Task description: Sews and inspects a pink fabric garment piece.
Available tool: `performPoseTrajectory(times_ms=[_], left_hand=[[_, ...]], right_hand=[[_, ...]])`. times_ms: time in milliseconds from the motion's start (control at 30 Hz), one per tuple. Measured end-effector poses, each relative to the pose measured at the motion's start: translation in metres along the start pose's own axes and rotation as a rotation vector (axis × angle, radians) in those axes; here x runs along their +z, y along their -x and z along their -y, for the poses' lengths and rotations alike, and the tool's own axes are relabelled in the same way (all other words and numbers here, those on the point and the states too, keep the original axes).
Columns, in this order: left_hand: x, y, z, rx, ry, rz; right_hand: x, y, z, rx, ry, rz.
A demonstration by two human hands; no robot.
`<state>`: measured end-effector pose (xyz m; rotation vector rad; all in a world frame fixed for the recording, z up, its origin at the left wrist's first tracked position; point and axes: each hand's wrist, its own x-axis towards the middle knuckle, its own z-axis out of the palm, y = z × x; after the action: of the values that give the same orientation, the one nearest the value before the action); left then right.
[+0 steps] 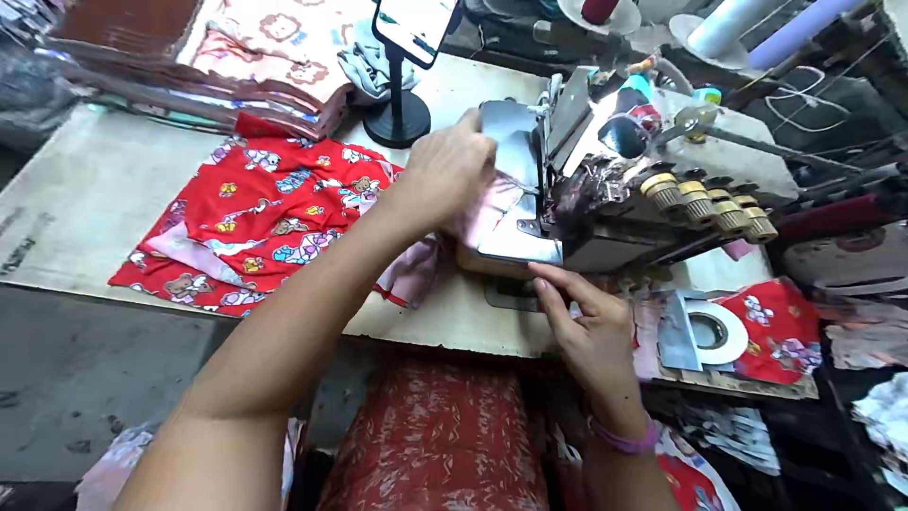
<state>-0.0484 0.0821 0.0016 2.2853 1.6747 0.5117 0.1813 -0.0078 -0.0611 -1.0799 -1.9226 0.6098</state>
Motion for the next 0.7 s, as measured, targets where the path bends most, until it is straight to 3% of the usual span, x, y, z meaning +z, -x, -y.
performPoseTrajectory(times_ms=[100, 167, 233, 300, 367, 433, 533, 700], left_hand=[[-0.003, 0.047, -0.002, 0.08, -0.003, -0.129], [0.006, 0.079, -0.018, 0.177, -0.001, -0.154], [0.027, 0.096, -0.045, 0.264, -0.008, -0.165], [0.058, 0.091, -0.071, 0.349, -0.096, -0.221], [0.085, 0.071, -0.083, 0.432, -0.155, -0.333], [0.077, 0.056, -0.094, 0.442, -0.035, -0.385], [0.025, 0.059, -0.104, 0.348, 0.276, -0.319], [0.001, 0.113, -0.066, 0.262, 0.085, -0.347]], right_hand=[[0.013, 0.004, 0.003, 0.037, -0.309, 0.048], [0.003, 0.01, 0.008, 0.089, -0.494, 0.293], [-0.014, 0.014, 0.005, 0.067, -0.407, 0.462], [-0.026, 0.008, -0.009, 0.011, -0.014, 0.336], [-0.039, -0.006, -0.022, 0.06, 0.182, 0.221], [-0.055, -0.015, -0.013, 0.155, 0.073, 0.133], [-0.073, -0.017, 0.035, 0.229, -0.372, 0.077], [-0.086, 0.002, 0.094, -0.037, -0.203, -0.044]])
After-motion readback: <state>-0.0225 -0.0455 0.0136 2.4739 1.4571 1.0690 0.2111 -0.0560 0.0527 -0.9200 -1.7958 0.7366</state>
